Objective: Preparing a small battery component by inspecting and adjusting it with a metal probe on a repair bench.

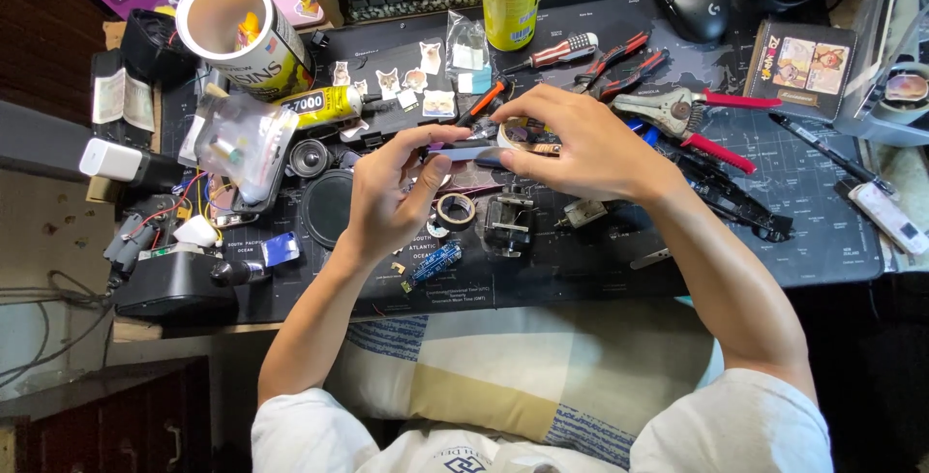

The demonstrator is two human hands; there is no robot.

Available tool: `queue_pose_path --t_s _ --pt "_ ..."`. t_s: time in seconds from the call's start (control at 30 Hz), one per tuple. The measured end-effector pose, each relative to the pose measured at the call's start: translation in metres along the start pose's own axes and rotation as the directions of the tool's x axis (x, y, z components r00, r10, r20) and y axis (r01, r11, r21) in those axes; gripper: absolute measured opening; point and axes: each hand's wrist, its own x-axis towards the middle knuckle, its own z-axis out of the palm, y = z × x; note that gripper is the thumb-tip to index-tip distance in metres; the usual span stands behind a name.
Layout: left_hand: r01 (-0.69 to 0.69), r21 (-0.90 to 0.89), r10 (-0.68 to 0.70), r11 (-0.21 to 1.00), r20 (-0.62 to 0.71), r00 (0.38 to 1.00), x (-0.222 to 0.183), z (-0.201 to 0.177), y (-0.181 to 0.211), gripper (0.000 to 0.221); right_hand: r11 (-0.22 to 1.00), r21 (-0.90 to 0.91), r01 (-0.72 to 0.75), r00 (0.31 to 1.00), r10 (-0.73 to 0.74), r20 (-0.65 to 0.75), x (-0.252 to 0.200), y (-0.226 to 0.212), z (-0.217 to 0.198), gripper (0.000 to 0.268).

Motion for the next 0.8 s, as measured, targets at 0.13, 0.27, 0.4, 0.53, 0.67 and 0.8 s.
queue_pose_path --t_s 0.13,0.27,0.4,0.53,0.67,0.8 --pt "-0.085 0.172 0.077 0.981 0.050 0.996 0.001 -0.002 0.000 0.027 1.000 -0.015 -0.014 1.000 0.014 0.010 0.002 0.001 0.001 0.055" --pt "-0.170 0.296 0.154 0.940 0.076 0.985 0.001 0.002 0.003 0.030 0.999 -0.039 -0.018 1.000 0.019 0.011 0.001 0.005 0.003 0.055" --pt "-0.282 0.342 0.245 0.896 0.149 0.958 0.002 0.007 0.010 0.031 0.993 -0.112 -0.030 0.998 0.035 0.043 -0.003 0.003 0.003 0.054" --pt "-0.353 0.395 0.281 0.848 0.231 0.932 -0.003 0.009 0.012 0.031 0.991 -0.130 -0.021 0.997 0.030 0.069 -0.013 -0.008 0.005 0.053" --pt "-0.344 0.367 0.275 0.864 0.229 0.934 -0.001 0.006 0.017 0.029 0.998 -0.064 0.007 0.996 -0.002 0.087 -0.015 -0.003 0.014 0.050" --pt "-0.238 0.333 0.173 0.912 0.213 0.962 0.001 -0.001 0.020 0.022 0.996 0.043 0.082 0.996 -0.084 0.036 -0.017 0.009 0.026 0.041"
